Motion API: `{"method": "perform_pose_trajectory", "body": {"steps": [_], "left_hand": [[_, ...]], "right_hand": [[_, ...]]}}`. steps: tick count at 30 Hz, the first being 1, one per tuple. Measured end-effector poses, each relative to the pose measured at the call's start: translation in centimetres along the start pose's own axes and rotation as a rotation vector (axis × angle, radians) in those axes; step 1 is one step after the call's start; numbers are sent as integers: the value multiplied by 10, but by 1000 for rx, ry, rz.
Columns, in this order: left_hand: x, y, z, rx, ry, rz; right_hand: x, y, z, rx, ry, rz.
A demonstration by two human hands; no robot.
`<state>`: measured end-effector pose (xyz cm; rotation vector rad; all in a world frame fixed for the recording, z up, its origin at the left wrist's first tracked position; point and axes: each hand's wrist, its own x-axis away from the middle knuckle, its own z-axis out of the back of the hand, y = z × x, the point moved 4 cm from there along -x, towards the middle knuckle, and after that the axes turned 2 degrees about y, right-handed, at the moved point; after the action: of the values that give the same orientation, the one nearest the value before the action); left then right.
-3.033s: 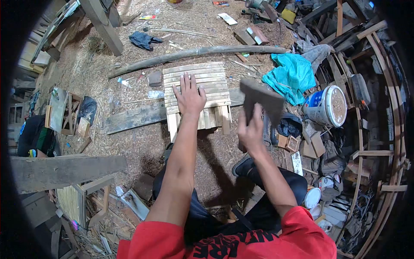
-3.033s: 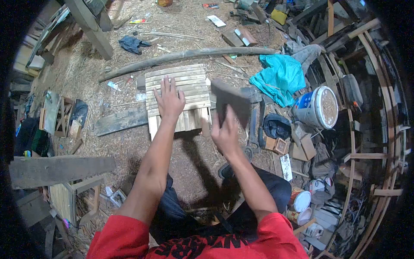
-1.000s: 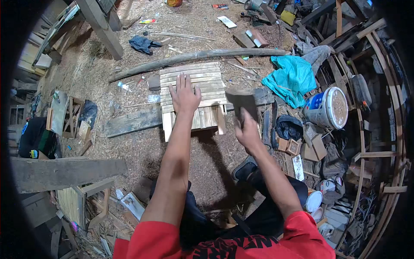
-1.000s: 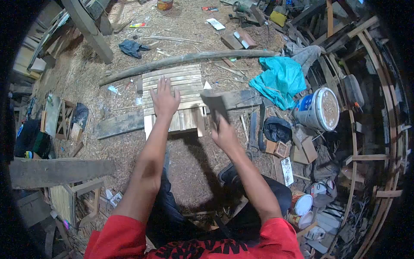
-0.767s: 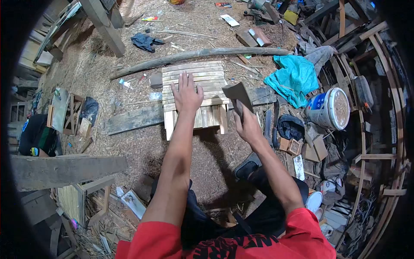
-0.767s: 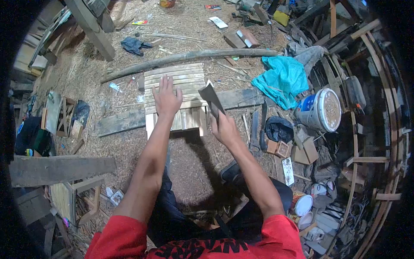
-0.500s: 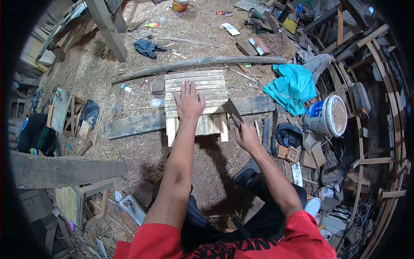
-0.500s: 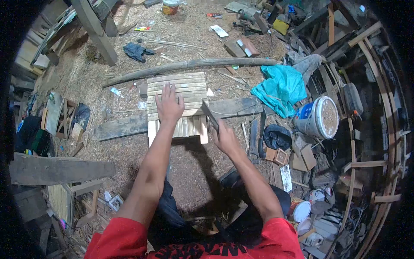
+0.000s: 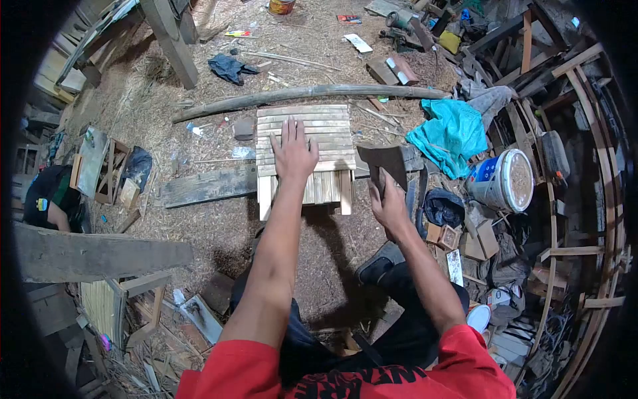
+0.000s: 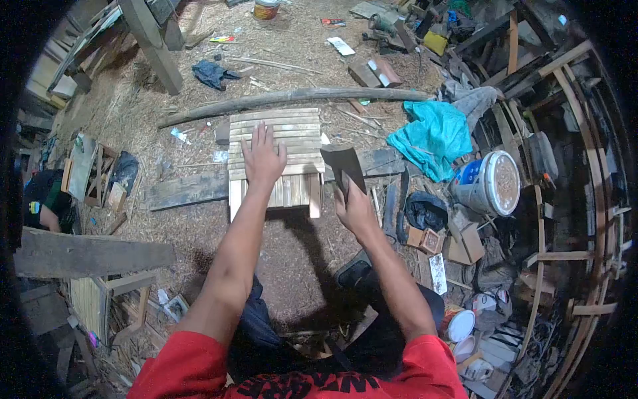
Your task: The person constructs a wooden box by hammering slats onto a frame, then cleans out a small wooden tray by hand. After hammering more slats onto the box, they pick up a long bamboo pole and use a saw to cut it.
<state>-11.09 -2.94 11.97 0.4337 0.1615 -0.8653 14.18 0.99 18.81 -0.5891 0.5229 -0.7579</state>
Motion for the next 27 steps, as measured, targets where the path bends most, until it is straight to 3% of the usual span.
{"method": "perform_pose_trajectory", "body": {"steps": [3, 4, 5, 7, 9, 11, 13, 14, 16, 19, 24, 27], "left_hand": [[-6, -1, 1, 16, -19, 10], [-7, 0, 1, 13, -20, 15], [-6, 1, 1, 22, -5, 17], [-3, -1, -2, 26, 18, 10], [-6, -2, 2, 29, -8, 18], [-6, -4, 1, 28, -33, 27], [-11, -3, 1, 27, -39, 33], [-10, -2, 4, 52, -39, 34], [-3, 8, 2, 16, 0, 13], [7, 4, 4, 22, -6, 22], [0, -3, -1, 37, -12, 20], [-5, -6, 3, 29, 5, 11]], "right_hand": [[10, 9, -13, 52, -1, 210], [8, 12, -18, 57, -43, 126], [3, 29, -33, 120, -367, -186], [-11, -11, -12, -3, -313, -205], [-17, -29, -3, -21, -89, 35], [-18, -55, 14, -86, -90, -43], [-12, -25, 1, -200, -166, -72], [-8, -11, -8, -77, -104, 59], [-4, 53, -41, 260, -222, 71], [-9, 15, -13, 51, -157, -107], [-1, 50, -20, 312, -394, -166], [15, 13, 19, -40, -213, -317]]}}
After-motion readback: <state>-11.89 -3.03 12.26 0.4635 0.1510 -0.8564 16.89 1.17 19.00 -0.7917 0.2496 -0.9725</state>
